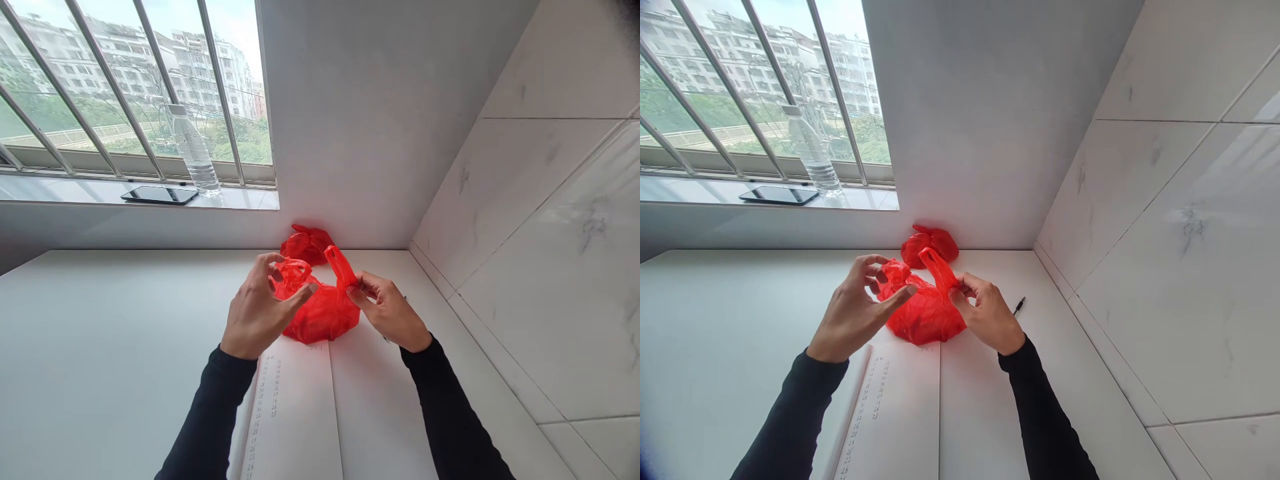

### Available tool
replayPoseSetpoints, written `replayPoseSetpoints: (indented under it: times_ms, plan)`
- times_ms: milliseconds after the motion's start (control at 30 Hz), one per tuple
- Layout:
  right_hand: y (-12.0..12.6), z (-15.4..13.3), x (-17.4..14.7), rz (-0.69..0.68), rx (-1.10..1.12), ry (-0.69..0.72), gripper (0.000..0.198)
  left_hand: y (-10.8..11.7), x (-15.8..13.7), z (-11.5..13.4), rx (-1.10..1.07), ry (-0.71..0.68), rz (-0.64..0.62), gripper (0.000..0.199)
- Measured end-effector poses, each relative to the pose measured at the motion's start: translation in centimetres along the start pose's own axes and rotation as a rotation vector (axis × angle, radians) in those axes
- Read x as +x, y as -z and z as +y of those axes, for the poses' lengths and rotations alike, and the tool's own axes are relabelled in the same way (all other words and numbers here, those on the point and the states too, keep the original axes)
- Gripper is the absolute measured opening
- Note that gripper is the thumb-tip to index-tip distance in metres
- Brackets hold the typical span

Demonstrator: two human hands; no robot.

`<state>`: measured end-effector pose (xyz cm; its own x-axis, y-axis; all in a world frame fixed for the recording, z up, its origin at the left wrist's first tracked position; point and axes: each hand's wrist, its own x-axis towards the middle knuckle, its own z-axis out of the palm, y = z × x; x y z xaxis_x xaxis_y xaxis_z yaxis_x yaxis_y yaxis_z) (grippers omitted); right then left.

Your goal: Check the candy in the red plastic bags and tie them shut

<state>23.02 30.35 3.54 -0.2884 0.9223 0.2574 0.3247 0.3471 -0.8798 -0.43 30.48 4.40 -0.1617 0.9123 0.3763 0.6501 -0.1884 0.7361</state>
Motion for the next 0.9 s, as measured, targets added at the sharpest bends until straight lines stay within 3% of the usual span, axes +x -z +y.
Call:
replayPoseSetpoints:
  times_ms: [167, 300, 433, 500, 567, 633, 733, 800, 900]
  plan:
    - [0.2, -0.3, -0.1, 0.004, 0.021, 0.010, 0.019, -0.1, 0.2, -0.2, -0.027, 0.068, 0.104, 0.020]
    - [0.9, 0.9, 0.4, 0.096, 0.071, -0.026, 0.017, 1.1, 0.7, -0.9, -0.188, 0.097, 0.141, 0.022]
    - [1.5, 1.6, 0.6, 0.319, 0.059, -0.066, 0.036, 1.6, 0.9, -0.9, -0.383, 0.150, 0.007, 0.027]
    - [1.3, 0.7, 0.1, 0.500, 0.045, 0.003, 0.044, 1.7, 0.8, -0.6, -0.428, 0.172, -0.055, 0.029]
    - [0.5, -0.8, -0.6, 0.610, 0.060, 0.133, 0.037, 1.8, 0.6, -0.2, -0.431, 0.179, -0.096, 0.031]
    - [-0.7, -2.1, -1.1, 0.507, 0.065, 0.235, 0.024, 2.0, 0.4, 0.1, -0.409, 0.179, -0.141, 0.035]
    - [-2.5, -2.5, -0.9, 0.158, -0.078, 0.283, 0.020, 2.3, -0.1, 0.5, -0.351, 0.174, -0.230, 0.039]
    - [-3.3, -1.7, -0.4, 0.001, -0.239, 0.259, 0.020, 2.5, -0.3, 0.7, -0.311, 0.158, -0.272, 0.031]
    - [-3.6, -0.1, 0.0, -0.062, -0.359, 0.142, 0.023, 2.8, -0.4, 1.1, -0.262, 0.119, -0.237, 0.032]
